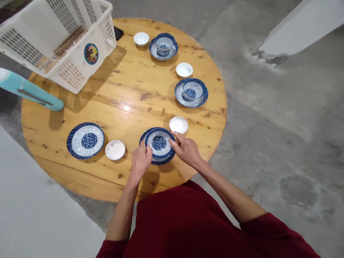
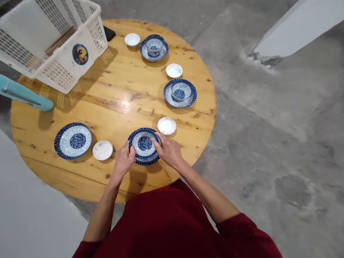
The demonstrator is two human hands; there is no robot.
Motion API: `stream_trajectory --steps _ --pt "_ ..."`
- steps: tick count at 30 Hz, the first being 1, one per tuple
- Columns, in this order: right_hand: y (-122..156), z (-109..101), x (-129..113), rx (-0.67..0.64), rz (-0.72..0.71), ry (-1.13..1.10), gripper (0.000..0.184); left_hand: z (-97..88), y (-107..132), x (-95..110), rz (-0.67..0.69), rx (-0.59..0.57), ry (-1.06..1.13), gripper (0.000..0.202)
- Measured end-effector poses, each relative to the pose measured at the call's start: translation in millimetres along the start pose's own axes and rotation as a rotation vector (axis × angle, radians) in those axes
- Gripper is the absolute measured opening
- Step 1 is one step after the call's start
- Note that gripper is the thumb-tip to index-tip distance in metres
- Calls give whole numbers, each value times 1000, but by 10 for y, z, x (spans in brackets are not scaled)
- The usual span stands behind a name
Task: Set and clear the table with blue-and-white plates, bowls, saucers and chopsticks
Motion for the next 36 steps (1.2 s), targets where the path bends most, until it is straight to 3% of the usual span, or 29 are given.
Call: stream_trajectory --steps 9,16,25,29,36 --pt "-44 213 72 -129 27 220 47 105 -33 33 105 -24 -323 53" --pt "-75 321 120 -221 45 260 49 71 -86 117 111 -98 -587 51" --pt "-114 338 74 -242 29 274 49 27 -137 156 93 -94 -634 50" --pt "-146 302 66 -219 53 263 47 12 -161 65 67 -57 -536 51" --pt "-153 477 58 -180 133 48 32 370 -222 -274 -176 -171 136 45"
Point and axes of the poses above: each hand's wrist, its own y-axis away from the middle knuckle, its own z-axis out of the palm, x = y × z, the point moved 5 cm from there along -y, towards the middle knuckle, and after that the axes turned 11 degrees about x, right-handed, at the moved point
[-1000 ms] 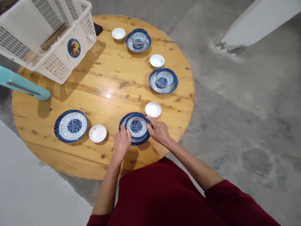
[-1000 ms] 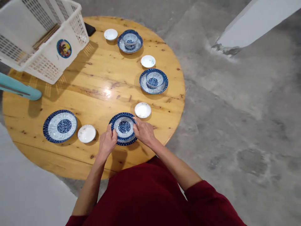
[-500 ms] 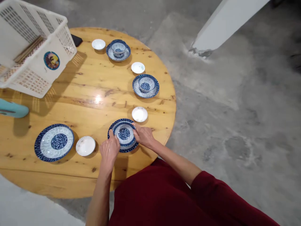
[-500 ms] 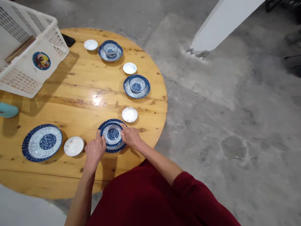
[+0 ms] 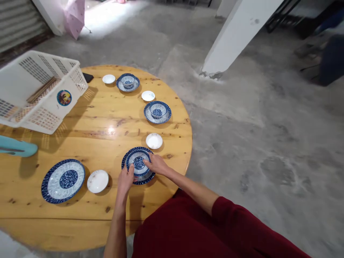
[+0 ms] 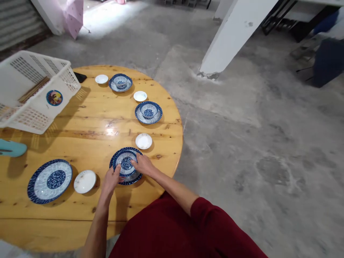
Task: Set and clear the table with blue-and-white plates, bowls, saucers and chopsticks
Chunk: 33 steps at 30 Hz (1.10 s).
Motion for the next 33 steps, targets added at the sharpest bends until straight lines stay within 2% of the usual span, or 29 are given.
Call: stream_trajectory --steps 2,4,7,9,12,16,19,21,24,26,29,33 --pt "42 20 -17 37 23 -41 24 36 15 -36 -53 4 127 42" --pt "146 -18 -27 108 20 -73 21 14 91 -15 -45 15 180 40" --pt "435 -125 24 213 -12 -117 22 -65 296 100 77 63 131 41" --pt "699 -180 138 267 9 -135 24 -58 479 190 178 80 90 44" --pt "1150 -182 405 318 112 -154 27 126 799 252 256 -13 107 47" --pt "1659 -63 754 290 225 -204 35 486 1235 194 258 -198 146 45" --pt "1823 -29 934 221 266 -214 38 676 1443 152 180 -275 158 46" --pt "1829 -93 1029 199 270 -206 38 756 1497 217 154 -276 163 48" --pt "1762 -313 1230 225 255 -215 38 898 1499 497 206 -218 124 49" --pt "1723 -499 1471 258 259 -221 40 1082 1503 765 255 -194 93 49" --pt "1709 -796 2015 331 268 -252 43 1527 1561 1209 300 -200 41 50" --pt "1758 -1180 2924 408 281 -285 49 2275 1719 1790 285 -264 4 47"
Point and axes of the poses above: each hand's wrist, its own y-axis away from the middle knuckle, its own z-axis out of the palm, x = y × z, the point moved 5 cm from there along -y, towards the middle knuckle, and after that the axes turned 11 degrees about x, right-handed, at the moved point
